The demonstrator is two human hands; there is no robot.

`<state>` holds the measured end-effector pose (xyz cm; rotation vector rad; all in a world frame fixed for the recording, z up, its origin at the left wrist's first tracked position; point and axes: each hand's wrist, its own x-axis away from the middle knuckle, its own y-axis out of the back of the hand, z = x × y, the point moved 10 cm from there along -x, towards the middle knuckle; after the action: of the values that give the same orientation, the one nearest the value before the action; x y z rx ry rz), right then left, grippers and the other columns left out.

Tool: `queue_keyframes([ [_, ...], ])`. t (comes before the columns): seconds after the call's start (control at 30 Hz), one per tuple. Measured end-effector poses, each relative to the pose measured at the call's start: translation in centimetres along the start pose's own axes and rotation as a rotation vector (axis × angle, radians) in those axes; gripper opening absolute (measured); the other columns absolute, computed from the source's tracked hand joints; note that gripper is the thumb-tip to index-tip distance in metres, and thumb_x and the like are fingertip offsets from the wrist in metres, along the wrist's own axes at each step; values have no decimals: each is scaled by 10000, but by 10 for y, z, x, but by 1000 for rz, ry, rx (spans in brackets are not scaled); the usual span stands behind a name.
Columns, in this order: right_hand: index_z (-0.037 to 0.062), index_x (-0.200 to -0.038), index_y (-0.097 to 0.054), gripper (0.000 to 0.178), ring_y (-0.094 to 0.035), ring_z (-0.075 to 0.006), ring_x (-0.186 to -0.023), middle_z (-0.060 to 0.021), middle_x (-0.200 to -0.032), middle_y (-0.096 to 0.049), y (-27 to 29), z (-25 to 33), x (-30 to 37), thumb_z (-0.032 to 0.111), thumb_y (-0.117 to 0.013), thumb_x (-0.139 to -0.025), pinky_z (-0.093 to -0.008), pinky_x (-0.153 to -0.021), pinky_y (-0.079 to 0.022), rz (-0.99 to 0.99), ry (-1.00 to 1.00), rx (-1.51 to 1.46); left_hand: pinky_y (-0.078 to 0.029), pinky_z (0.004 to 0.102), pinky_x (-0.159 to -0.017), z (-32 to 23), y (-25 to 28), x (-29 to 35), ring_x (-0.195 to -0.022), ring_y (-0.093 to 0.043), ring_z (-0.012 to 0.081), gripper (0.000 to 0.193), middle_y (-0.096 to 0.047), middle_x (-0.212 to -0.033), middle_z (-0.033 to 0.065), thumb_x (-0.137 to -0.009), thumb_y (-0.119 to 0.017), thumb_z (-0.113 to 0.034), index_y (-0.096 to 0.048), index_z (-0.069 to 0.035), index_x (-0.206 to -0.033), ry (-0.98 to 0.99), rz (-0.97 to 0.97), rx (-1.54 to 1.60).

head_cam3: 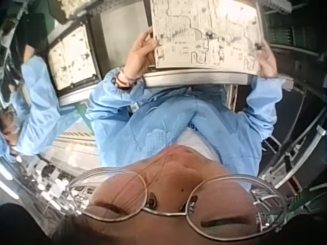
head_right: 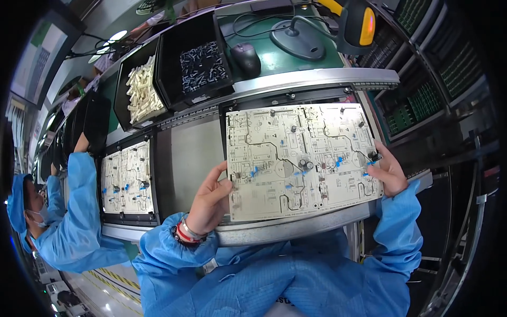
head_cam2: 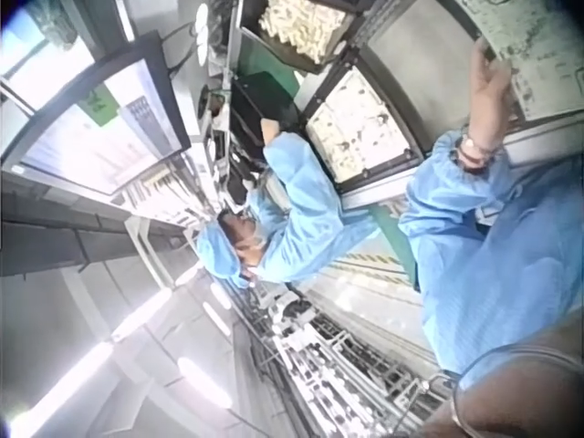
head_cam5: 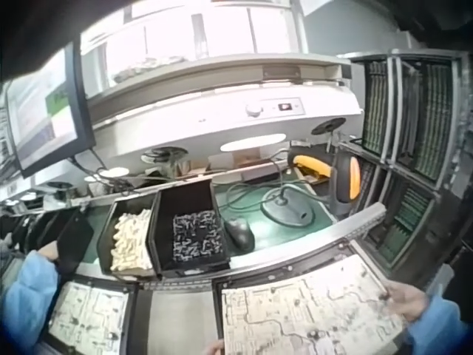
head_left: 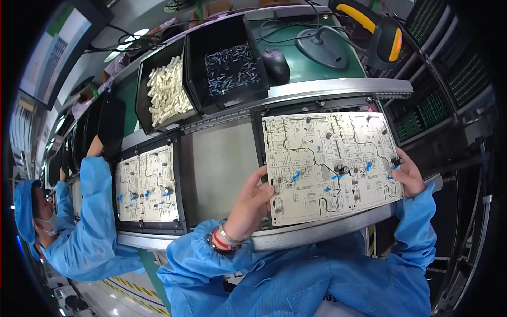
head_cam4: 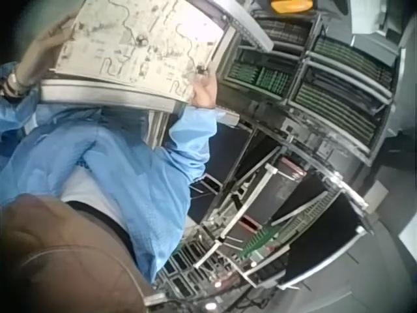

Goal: The person assembles small electronic components onto circuit boards by hand, taking components from bins and placing them onto the boards according to a template.

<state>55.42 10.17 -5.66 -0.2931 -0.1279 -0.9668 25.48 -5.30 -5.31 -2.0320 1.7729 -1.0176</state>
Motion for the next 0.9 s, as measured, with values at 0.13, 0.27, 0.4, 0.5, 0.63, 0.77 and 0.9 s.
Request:
queue_keyframes([
  [0.13,-68,-1373,-194,702,-527,-263,-1111,-211,-1283,-457,3,3,-9,-30,-565,-778,-337,-951,-399,-61,98,88,-472,277,-804,-9,22,6,-909,-605,175,509,-602,-1057,141,-928,-410,-80,-212,-56,-1397,33,-82,-160],
  [0.27,-53,-1380,-205,702,-543,-243,-1084,-195,-1241,-499,13,-6,-23,-46,-563,-777,-325,-940,-402,-111,114,126,-505,237,-574,-49,34,24,-605,-623,162,451,-639,-851,164,-938,-348,-73,-253,-10,-1374,-101,-127,-681],
  [0.4,-46,-1382,-212,709,-534,-230,-1093,-183,-1246,-499,6,-11,-31,-43,-575,-773,-316,-931,-406,-133,40,209,-497,251,-614,-62,48,33,-645,-616,165,391,-635,-834,161,-932,-347,-71,-334,17,-1312,-246,-132,-643],
  [0.5,-38,-1382,-224,696,-532,-229,-1093,-181,-1253,-492,-4,-4,-39,-47,-569,-777,-311,-932,-403,-91,62,232,-480,237,-654,-60,57,35,-701,-602,128,345,-638,-824,107,-922,-380,-51,-410,6,-1261,-273,-176,-602],
  [0.63,-22,-1384,-238,679,-489,-218,-1139,-169,-1282,-463,1,6,-46,-75,-552,-785,-301,-966,-366,-96,91,264,-481,261,-716,-58,42,35,-762,-608,148,286,-638,-828,107,-907,-389,-28,-501,27,-1164,-354,-115,-831],
  [0.77,-14,-1385,-247,680,-455,-211,-1171,-168,-1312,-431,-5,-8,-42,-86,-559,-785,-308,-990,-339,-134,63,331,-440,366,-871,-60,8,40,-996,-556,270,287,-599,-1035,136,-814,-511,-35,-581,-12,-1092,-511,50,-1206],
  [0.9,-20,-1376,-265,678,-439,-191,-1165,-124,-1303,-423,-10,6,-37,-61,-584,-779,-295,-982,-342,-139,80,375,-377,437,-945,-34,-22,45,-1161,-434,358,353,-508,-1216,128,-752,-612,-127,-582,-61,-1098,-643,239,-1618],
])
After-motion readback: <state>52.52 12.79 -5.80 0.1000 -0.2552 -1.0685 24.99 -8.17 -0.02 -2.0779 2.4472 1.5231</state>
